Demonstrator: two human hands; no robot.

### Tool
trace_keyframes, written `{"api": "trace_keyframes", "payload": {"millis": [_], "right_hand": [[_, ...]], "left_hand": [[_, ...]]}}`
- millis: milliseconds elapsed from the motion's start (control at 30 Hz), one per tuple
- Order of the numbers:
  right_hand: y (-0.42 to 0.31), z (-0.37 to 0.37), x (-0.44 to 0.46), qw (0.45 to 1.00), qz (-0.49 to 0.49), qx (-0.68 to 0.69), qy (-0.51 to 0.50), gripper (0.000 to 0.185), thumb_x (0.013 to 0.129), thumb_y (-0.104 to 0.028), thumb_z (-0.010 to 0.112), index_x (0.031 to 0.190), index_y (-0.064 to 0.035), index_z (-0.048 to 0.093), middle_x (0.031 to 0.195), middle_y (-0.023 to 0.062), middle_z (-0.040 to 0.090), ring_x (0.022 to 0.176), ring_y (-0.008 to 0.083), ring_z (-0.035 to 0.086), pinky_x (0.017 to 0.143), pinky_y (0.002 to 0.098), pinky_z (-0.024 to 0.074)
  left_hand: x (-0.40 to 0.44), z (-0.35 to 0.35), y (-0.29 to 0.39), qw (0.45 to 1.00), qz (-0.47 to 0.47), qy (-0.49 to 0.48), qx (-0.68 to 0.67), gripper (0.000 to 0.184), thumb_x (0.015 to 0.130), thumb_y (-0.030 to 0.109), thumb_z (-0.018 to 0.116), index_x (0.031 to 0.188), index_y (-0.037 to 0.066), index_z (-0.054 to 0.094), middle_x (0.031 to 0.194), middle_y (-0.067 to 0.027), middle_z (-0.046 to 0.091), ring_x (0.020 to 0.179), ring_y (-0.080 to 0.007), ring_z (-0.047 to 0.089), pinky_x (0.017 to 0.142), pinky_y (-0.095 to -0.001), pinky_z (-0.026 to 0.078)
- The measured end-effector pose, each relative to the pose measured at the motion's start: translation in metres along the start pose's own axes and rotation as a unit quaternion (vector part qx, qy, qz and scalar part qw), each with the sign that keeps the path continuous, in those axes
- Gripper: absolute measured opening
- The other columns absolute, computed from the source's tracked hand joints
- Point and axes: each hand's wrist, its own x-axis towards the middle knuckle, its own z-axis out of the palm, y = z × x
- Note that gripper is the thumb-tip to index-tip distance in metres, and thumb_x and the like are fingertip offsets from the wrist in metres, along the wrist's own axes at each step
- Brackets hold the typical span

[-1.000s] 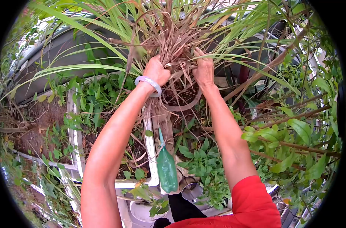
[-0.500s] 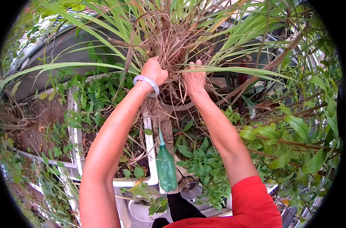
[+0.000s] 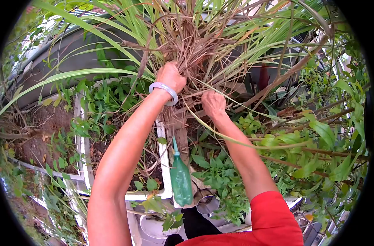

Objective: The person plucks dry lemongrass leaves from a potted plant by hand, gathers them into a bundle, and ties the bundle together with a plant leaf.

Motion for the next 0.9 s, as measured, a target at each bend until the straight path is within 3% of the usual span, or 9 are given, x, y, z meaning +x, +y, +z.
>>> {"api": "trace_keyframes", "payload": {"millis": [67, 200, 333, 367, 467, 500, 600, 867, 900], "right_hand": [[0.001, -0.011, 0.011, 1.0, -0.01, 0.003, -0.024, 0.004, 0.065, -0.008, 0.055, 0.065, -0.0052, 0.056, 0.059, 0.0076, 0.058, 0.054, 0.0177, 0.06, 0.041, 0.0283, 0.0458], [-0.001, -0.011, 0.001, 0.995, -0.095, -0.011, -0.024, 0.005, 0.066, -0.009, 0.054, 0.064, -0.0076, 0.059, 0.06, 0.0056, 0.059, 0.057, 0.0198, 0.06, 0.05, 0.0305, 0.0481], [-0.004, -0.017, 0.009, 0.993, -0.015, 0.103, -0.062, 0.008, 0.069, -0.012, 0.053, 0.068, -0.0083, 0.06, 0.062, 0.006, 0.06, 0.059, 0.0215, 0.061, 0.049, 0.0318, 0.0476], [-0.008, -0.019, 0.005, 0.995, -0.004, 0.089, -0.05, 0.008, 0.071, -0.013, 0.053, 0.068, -0.0091, 0.06, 0.062, 0.0056, 0.06, 0.059, 0.0214, 0.061, 0.049, 0.0313, 0.0475], [-0.011, -0.01, 0.002, 0.994, 0.007, 0.095, -0.057, 0.009, 0.072, -0.015, 0.054, 0.067, -0.0118, 0.061, 0.063, 0.0043, 0.061, 0.061, 0.0199, 0.062, 0.05, 0.0294, 0.0476], [-0.01, -0.015, 0.002, 0.993, 0.005, 0.103, -0.062, 0.009, 0.072, -0.015, 0.055, 0.066, -0.0121, 0.061, 0.064, 0.0044, 0.061, 0.061, 0.0196, 0.062, 0.05, 0.0292, 0.0477], [-0.003, -0.004, 0.002, 0.992, 0.0, 0.097, -0.076, 0.007, 0.069, -0.012, 0.055, 0.066, -0.011, 0.061, 0.066, 0.007, 0.061, 0.061, 0.0213, 0.062, 0.05, 0.0298, 0.0484], [0.009, 0.024, -0.023, 0.994, -0.02, 0.073, -0.084, 0.01, 0.07, -0.012, 0.053, 0.074, -0.0057, 0.059, 0.062, 0.012, 0.06, 0.057, 0.0263, 0.061, 0.048, 0.0363, 0.0478], [0.016, 0.008, -0.012, 0.995, -0.016, 0.052, -0.084, 0.011, 0.07, -0.012, 0.054, 0.076, -0.0056, 0.06, 0.061, 0.0125, 0.06, 0.057, 0.0265, 0.061, 0.048, 0.0363, 0.0476]], "left_hand": [[-0.003, 0.004, 0.017, 0.993, -0.061, 0.025, 0.097, 0.029, 0.07, 0.013, 0.063, 0.098, 0.006, 0.06, 0.089, -0.0139, 0.063, 0.081, -0.0288, 0.06, 0.074, -0.0326, 0.045], [-0.016, 0.02, 0.052, 0.981, -0.091, 0.066, 0.156, 0.047, 0.066, 0.023, 0.07, 0.105, 0.003, 0.052, 0.086, -0.02, 0.06, 0.08, -0.0355, 0.058, 0.069, -0.0402, 0.046], [-0.011, 0.049, 0.061, 0.963, -0.049, 0.113, 0.241, 0.061, 0.06, 0.033, 0.074, 0.102, -0.002, 0.047, 0.09, -0.0218, 0.057, 0.079, -0.0343, 0.058, 0.065, -0.0414, 0.047], [-0.006, 0.05, 0.062, 0.97, -0.057, 0.053, 0.229, 0.067, 0.059, 0.036, 0.074, 0.104, -0.002, 0.045, 0.088, -0.0228, 0.056, 0.078, -0.034, 0.059, 0.064, -0.0408, 0.048], [0.004, 0.074, 0.046, 0.97, -0.009, 0.096, 0.223, 0.066, 0.059, 0.036, 0.074, 0.104, -0.003, 0.045, 0.091, -0.0237, 0.054, 0.078, -0.0355, 0.058, 0.064, -0.0402, 0.048], [0.012, 0.081, 0.044, 0.963, -0.016, 0.11, 0.245, 0.069, 0.063, 0.018, 0.07, 0.117, 0.0, 0.03, 0.096, -0.0225, 0.044, 0.067, -0.0352, 0.058, 0.06, -0.0373, 0.05], [0.021, 0.096, 0.037, 0.936, 0.001, 0.2, 0.291, 0.069, 0.066, 0.007, 0.062, 0.122, 0.001, 0.022, 0.095, -0.0201, 0.04, 0.073, -0.0345, 0.057, 0.063, -0.036, 0.05], [0.021, 0.093, 0.025, 0.931, 0.032, 0.24, 0.272, 0.046, 0.069, 0.003, 0.054, 0.111, 0.003, 0.037, 0.093, -0.0194, 0.043, 0.068, -0.0347, 0.057, 0.059, -0.04, 0.05], [0.023, 0.086, 0.028, 0.947, -0.017, 0.19, 0.26, 0.043, 0.066, 0.014, 0.063, 0.103, 0.0, 0.045, 0.089, -0.0244, 0.053, 0.08, -0.0344, 0.056, 0.064, -0.0406, 0.048]]}}
